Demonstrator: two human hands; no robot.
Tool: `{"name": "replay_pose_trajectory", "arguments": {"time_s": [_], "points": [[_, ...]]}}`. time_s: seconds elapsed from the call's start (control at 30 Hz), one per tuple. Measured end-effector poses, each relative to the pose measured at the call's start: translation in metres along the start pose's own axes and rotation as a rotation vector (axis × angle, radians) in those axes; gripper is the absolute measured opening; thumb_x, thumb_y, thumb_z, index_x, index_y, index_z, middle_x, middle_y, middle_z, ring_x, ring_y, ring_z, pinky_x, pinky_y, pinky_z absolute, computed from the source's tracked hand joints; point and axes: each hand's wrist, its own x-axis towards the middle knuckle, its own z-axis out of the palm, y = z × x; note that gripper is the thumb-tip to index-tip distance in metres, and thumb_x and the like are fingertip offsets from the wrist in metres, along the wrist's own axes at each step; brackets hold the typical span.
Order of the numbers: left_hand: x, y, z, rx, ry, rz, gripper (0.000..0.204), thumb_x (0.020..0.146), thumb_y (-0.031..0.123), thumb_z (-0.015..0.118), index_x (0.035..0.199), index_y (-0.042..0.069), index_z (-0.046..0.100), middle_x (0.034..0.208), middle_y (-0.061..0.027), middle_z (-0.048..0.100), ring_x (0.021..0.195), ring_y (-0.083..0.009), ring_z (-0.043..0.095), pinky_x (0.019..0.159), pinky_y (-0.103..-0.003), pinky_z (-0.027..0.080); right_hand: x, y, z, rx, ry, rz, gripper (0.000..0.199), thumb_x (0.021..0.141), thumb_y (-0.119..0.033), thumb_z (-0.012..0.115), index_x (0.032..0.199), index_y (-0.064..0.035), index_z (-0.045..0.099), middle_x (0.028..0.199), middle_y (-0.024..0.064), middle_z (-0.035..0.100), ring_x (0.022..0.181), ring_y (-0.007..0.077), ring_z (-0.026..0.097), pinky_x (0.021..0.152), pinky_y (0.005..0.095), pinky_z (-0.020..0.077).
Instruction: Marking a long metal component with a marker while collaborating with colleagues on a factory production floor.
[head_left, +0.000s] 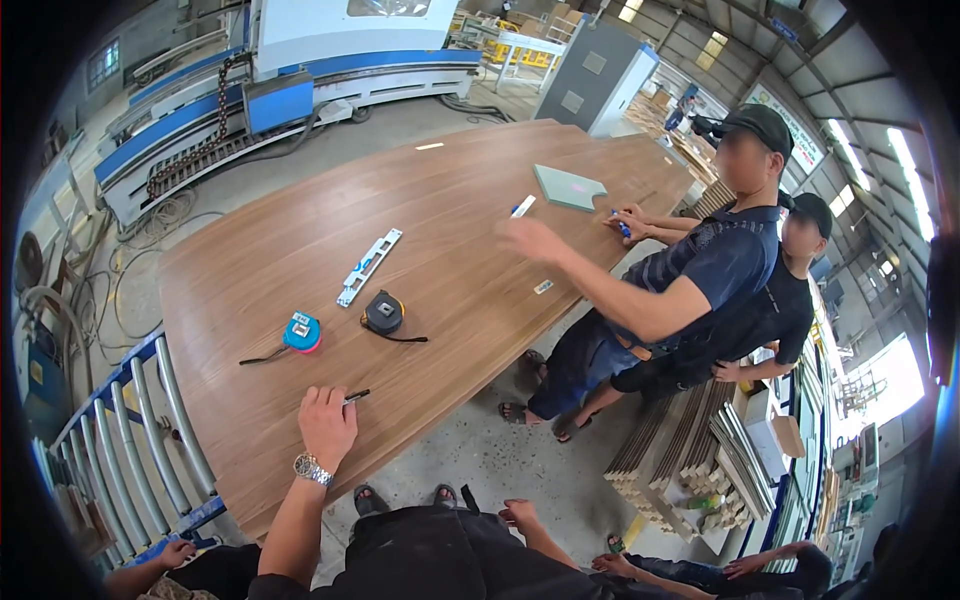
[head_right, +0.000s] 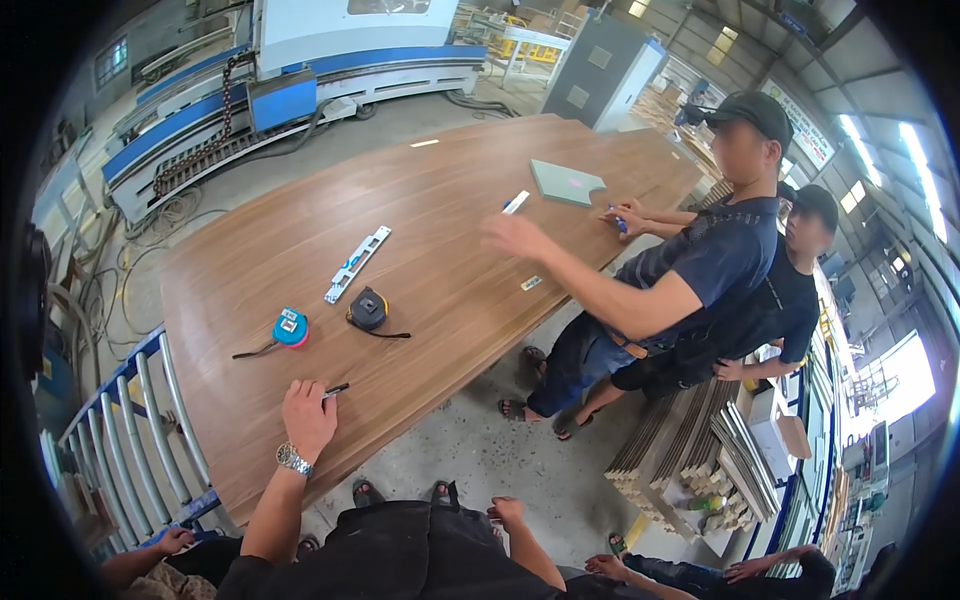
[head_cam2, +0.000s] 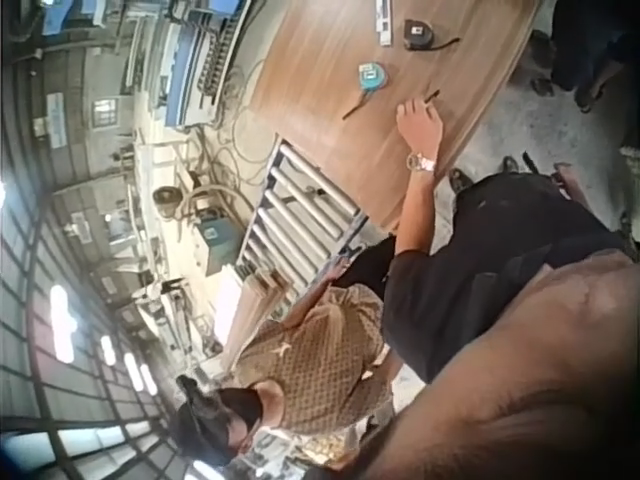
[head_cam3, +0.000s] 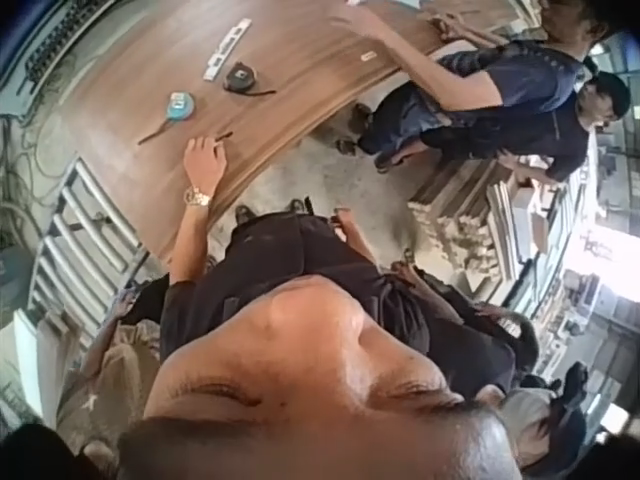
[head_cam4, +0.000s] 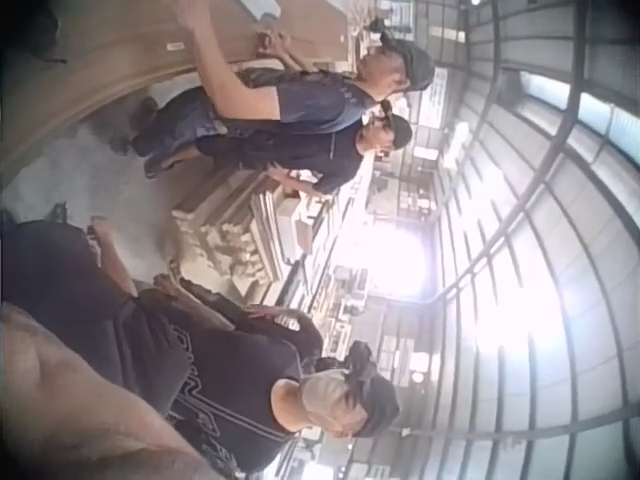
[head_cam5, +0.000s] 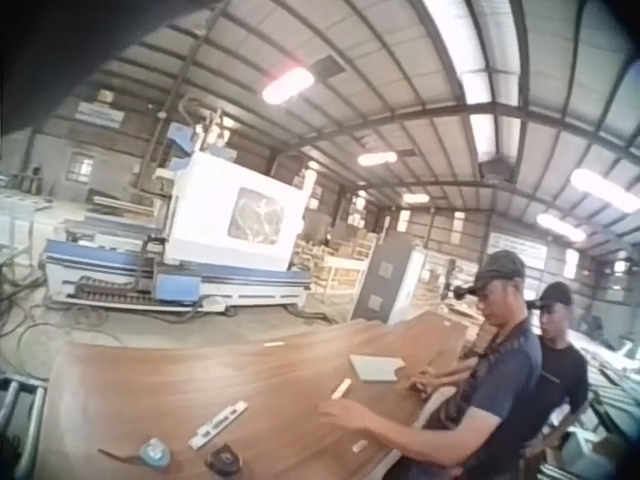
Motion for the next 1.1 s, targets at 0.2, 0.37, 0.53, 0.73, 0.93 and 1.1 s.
{"name": "replay_pose_trajectory", "arguments": {"time_s": [0.2, 0.37, 0.53, 0.73, 0.93, 1.1], "points": [[-0.004, -0.001, -0.001, 0.027, -0.048, -0.017, 0.021, 0.082, 0.014, 0.074, 0.100, 0.005, 0.072, 0.091, -0.0130, 0.068, 0.093, -0.0348, 0.060, 0.080, -0.048, 0.050, -0.007, -0.012, 0.023, -0.038, -0.014, -0.033, 0.037, 0.098, -0.024, 0.065, 0.129, -0.0043, 0.069, 0.104, 0.0183, 0.078, 0.083, 0.0287, 0.077, 0.067, 0.0411, 0.0600], [-0.005, -0.003, 0.000, 0.019, -0.057, 0.026, 0.020, 0.082, 0.015, 0.074, 0.099, 0.006, 0.072, 0.090, -0.0127, 0.068, 0.092, -0.0344, 0.060, 0.079, -0.048, 0.049, -0.009, -0.013, 0.030, -0.033, 0.012, -0.069, 0.036, 0.097, -0.023, 0.066, 0.127, -0.0033, 0.069, 0.101, 0.0179, 0.078, 0.083, 0.0300, 0.078, 0.069, 0.0427, 0.0616], [0.001, -0.001, 0.000, 0.007, -0.082, 0.060, 0.020, 0.082, 0.016, 0.073, 0.099, 0.006, 0.073, 0.090, -0.0125, 0.069, 0.092, -0.0342, 0.060, 0.077, -0.049, 0.048, -0.012, -0.006, 0.032, -0.024, 0.022, -0.055, 0.035, 0.097, -0.023, 0.066, 0.126, -0.0030, 0.069, 0.102, 0.0186, 0.079, 0.081, 0.0298, 0.078, 0.066, 0.0420, 0.0610], [0.001, -0.011, 0.003, -0.007, -0.094, 0.115, 0.016, 0.083, 0.017, 0.073, 0.096, 0.007, 0.072, 0.088, -0.0125, 0.068, 0.089, -0.0346, 0.062, 0.077, -0.049, 0.048, -0.023, 0.001, 0.045, -0.056, 0.056, 0.007, 0.033, 0.096, -0.023, 0.067, 0.124, -0.0058, 0.072, 0.100, 0.0172, 0.080, 0.080, 0.0288, 0.079, 0.066, 0.0399, 0.0608], [0.008, -0.017, 0.007, -0.026, -0.174, 0.125, 0.013, 0.085, 0.016, 0.072, 0.087, 0.006, 0.065, 0.086, -0.0150, 0.068, 0.086, -0.0376, 0.065, 0.075, -0.051, 0.051, -0.036, 0.005, 0.049, -0.081, 0.073, -0.027, 0.036, 0.092, -0.024, 0.065, 0.119, -0.0036, 0.075, 0.094, 0.0139, 0.079, 0.078, 0.0238, 0.079, 0.064, 0.0383, 0.0627], [0.007, -0.019, 0.003, -0.017, -0.185, 0.079, 0.015, 0.085, 0.018, 0.073, 0.086, 0.006, 0.064, 0.085, -0.0148, 0.067, 0.086, -0.0373, 0.065, 0.075, -0.051, 0.051, -0.051, 0.001, 0.055, -0.139, 0.114, 0.004, 0.030, 0.095, -0.025, 0.067, 0.117, -0.0072, 0.077, 0.094, 0.0105, 0.082, 0.072, 0.0199, 0.076, 0.055, 0.0357, 0.0557]]}}
